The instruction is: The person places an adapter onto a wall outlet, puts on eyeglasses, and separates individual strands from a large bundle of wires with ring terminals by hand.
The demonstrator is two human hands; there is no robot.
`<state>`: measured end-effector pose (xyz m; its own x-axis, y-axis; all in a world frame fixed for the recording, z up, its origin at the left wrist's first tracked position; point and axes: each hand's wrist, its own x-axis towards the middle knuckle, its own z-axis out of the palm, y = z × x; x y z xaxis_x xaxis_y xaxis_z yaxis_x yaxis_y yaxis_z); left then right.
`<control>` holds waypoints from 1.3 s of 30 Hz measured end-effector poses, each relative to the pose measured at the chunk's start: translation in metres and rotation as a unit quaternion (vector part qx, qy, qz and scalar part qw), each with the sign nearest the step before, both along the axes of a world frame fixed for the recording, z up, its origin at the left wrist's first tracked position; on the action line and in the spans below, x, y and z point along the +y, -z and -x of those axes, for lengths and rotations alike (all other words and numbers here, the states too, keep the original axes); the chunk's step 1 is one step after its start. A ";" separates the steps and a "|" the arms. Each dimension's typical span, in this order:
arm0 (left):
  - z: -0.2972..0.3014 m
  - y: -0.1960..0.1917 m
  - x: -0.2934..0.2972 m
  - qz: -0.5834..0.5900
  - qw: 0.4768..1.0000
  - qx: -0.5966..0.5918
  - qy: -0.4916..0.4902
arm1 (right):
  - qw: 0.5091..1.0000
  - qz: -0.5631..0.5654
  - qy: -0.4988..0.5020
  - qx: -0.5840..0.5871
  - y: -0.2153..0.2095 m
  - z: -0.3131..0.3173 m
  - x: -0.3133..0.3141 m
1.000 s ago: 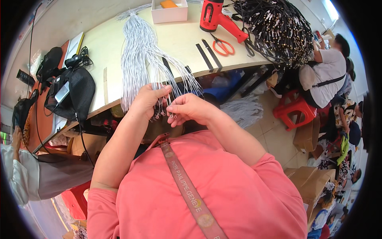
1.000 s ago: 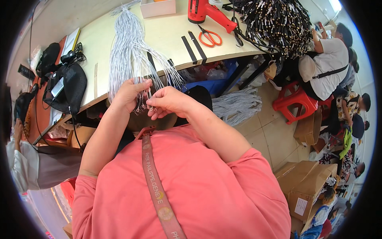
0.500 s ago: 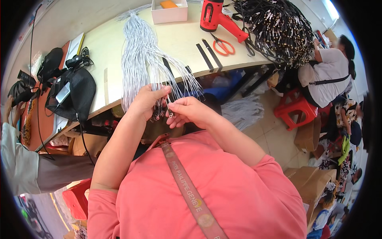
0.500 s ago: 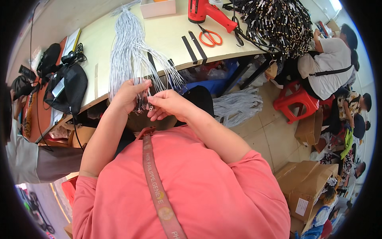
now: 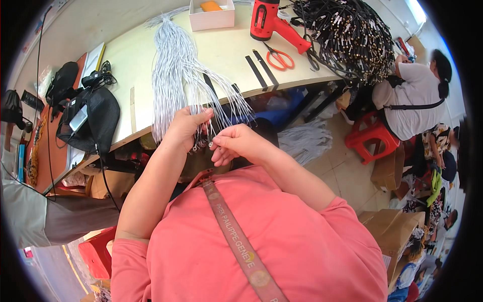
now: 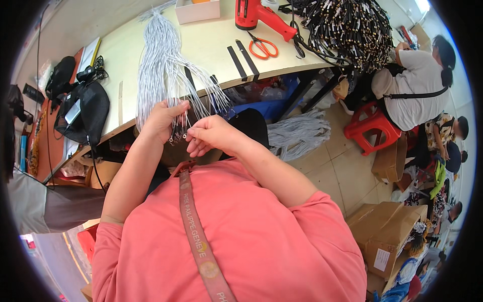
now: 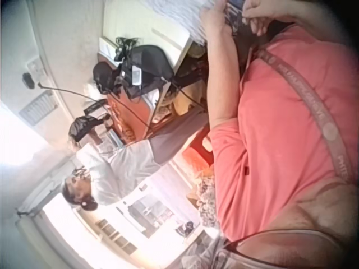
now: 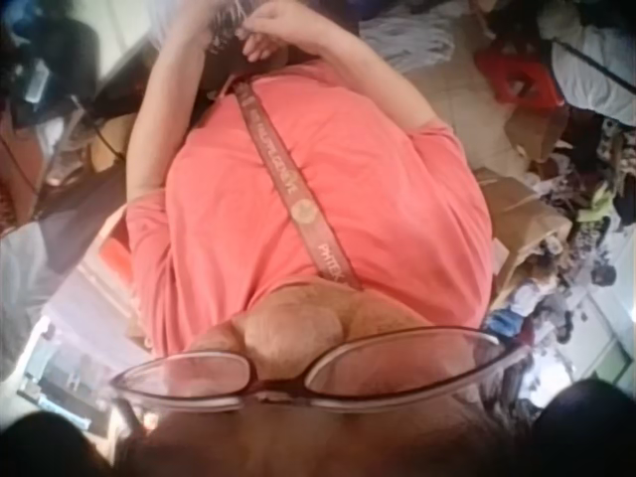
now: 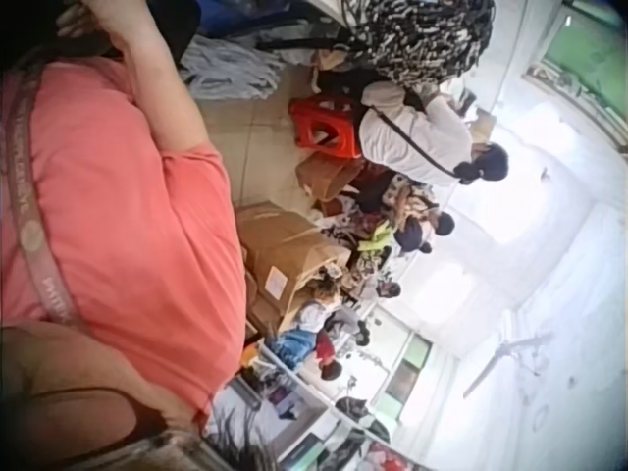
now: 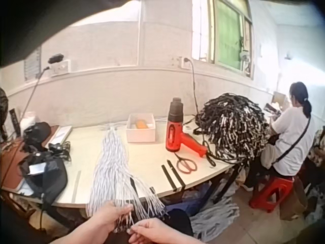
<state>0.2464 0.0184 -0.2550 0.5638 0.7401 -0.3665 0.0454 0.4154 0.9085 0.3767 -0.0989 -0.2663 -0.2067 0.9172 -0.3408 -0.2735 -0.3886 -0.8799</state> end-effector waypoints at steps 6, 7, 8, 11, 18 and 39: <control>0.002 -0.001 0.004 0.011 1.000 -0.015 0.013 | 0.998 0.018 0.056 -0.003 -0.009 -0.001 -0.001; 0.002 -0.001 0.004 0.018 1.000 -0.012 0.013 | 0.998 0.018 0.056 -0.003 -0.009 -0.001 0.000; 0.002 -0.001 0.003 0.025 1.000 -0.009 0.015 | 0.998 0.017 0.060 -0.004 -0.009 0.000 0.001; 0.002 -0.006 -0.001 0.013 1.000 0.000 0.015 | 0.998 0.014 0.069 0.004 -0.008 0.002 0.004; 0.002 0.000 0.002 0.020 1.000 -0.015 0.018 | 0.997 -0.002 0.082 0.003 0.004 0.003 0.010; -0.002 0.001 0.000 0.013 1.000 -0.010 -0.004 | 0.997 0.016 0.080 0.011 -0.001 0.005 0.004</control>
